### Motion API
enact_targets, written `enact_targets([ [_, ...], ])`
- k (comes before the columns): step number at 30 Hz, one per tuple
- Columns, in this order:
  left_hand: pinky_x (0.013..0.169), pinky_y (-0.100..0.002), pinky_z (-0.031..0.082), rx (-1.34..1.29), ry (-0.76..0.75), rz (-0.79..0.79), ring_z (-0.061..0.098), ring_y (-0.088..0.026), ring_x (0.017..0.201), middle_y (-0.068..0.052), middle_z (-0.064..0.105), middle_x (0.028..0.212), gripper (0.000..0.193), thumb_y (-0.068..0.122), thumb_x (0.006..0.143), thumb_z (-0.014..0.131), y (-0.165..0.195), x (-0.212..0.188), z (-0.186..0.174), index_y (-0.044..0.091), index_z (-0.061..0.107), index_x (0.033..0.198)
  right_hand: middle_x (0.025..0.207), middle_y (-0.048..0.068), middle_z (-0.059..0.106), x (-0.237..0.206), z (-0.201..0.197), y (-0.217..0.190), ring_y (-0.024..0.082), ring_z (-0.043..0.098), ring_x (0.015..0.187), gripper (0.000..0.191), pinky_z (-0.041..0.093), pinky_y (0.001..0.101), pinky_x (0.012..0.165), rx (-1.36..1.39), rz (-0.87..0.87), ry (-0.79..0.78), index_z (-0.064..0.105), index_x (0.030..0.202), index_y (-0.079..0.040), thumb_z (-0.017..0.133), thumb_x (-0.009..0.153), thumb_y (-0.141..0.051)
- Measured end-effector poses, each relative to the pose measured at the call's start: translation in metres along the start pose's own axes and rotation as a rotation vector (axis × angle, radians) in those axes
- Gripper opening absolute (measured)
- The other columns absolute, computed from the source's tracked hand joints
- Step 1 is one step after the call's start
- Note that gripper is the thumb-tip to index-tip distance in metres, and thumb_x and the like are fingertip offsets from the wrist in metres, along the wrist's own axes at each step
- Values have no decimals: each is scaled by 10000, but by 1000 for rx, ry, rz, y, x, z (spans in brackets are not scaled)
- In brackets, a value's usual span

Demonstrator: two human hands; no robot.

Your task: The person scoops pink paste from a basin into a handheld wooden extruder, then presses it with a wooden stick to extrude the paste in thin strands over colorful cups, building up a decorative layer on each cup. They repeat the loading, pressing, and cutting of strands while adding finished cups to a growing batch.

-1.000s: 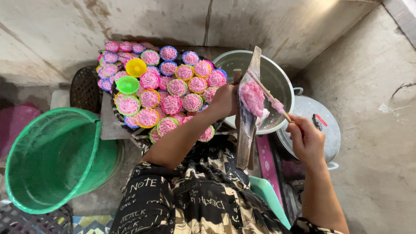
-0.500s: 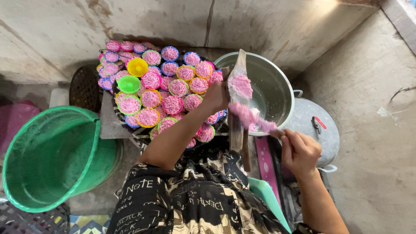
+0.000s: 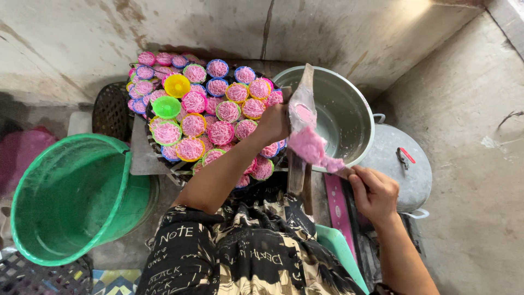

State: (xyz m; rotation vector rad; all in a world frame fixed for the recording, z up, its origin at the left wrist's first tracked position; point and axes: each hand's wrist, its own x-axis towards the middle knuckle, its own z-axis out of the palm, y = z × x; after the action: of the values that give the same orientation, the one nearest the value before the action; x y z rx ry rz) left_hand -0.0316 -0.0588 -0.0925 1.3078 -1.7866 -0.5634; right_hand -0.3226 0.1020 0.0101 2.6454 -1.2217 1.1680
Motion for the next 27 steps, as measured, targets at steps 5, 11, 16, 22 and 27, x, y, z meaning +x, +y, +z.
enact_targets([
  [5, 837, -416, 575, -408, 116, 222, 745, -285, 943, -191, 761, 1027, 383, 147, 808, 788, -32, -7, -16, -4, 680, 1142, 783, 164, 667, -4, -6, 61, 337, 580, 671, 233, 421, 332, 601, 290, 741, -87, 808, 1140, -38, 696, 1055, -224],
  [11, 857, -398, 583, -815, -41, 135, 707, -228, 959, -111, 699, 1027, 339, 36, 778, 819, -8, -10, -96, 22, 700, 1095, 1044, 131, 759, 13, 59, 149, 326, 703, 981, 421, 525, 432, 844, -409, 889, -575, 750, 1281, -201, 739, 911, -404],
  [16, 881, -403, 587, -578, 101, 311, 698, -213, 976, -56, 655, 1015, 308, -32, 760, 824, 38, -18, -205, 51, 723, 1040, 1375, 190, 646, 61, 100, 96, 271, 608, 1211, 727, 493, 389, 982, 283, 552, -297, 606, 1463, -87, 651, 947, -598],
  [22, 952, -431, 620, -1157, -11, 594, 728, -201, 1070, -1, 604, 1131, 307, -17, 812, 834, 91, -52, -264, 114, 706, 1058, 1230, 247, 652, 110, 107, -97, 297, 709, 961, 1190, 582, 405, 822, 2229, 553, -1004, 172, 1598, -37, 566, 805, -832],
  [27, 1116, -421, 540, -1060, 12, 461, 593, -174, 1316, 3, 463, 1480, 707, 163, 849, 911, 80, -103, -295, 190, 490, 1416, 1304, 256, 605, 143, 99, -148, 312, 695, 982, 1129, 574, 420, 823, 2369, 453, -1149, 138, 1626, -92, 630, 802, -686],
])
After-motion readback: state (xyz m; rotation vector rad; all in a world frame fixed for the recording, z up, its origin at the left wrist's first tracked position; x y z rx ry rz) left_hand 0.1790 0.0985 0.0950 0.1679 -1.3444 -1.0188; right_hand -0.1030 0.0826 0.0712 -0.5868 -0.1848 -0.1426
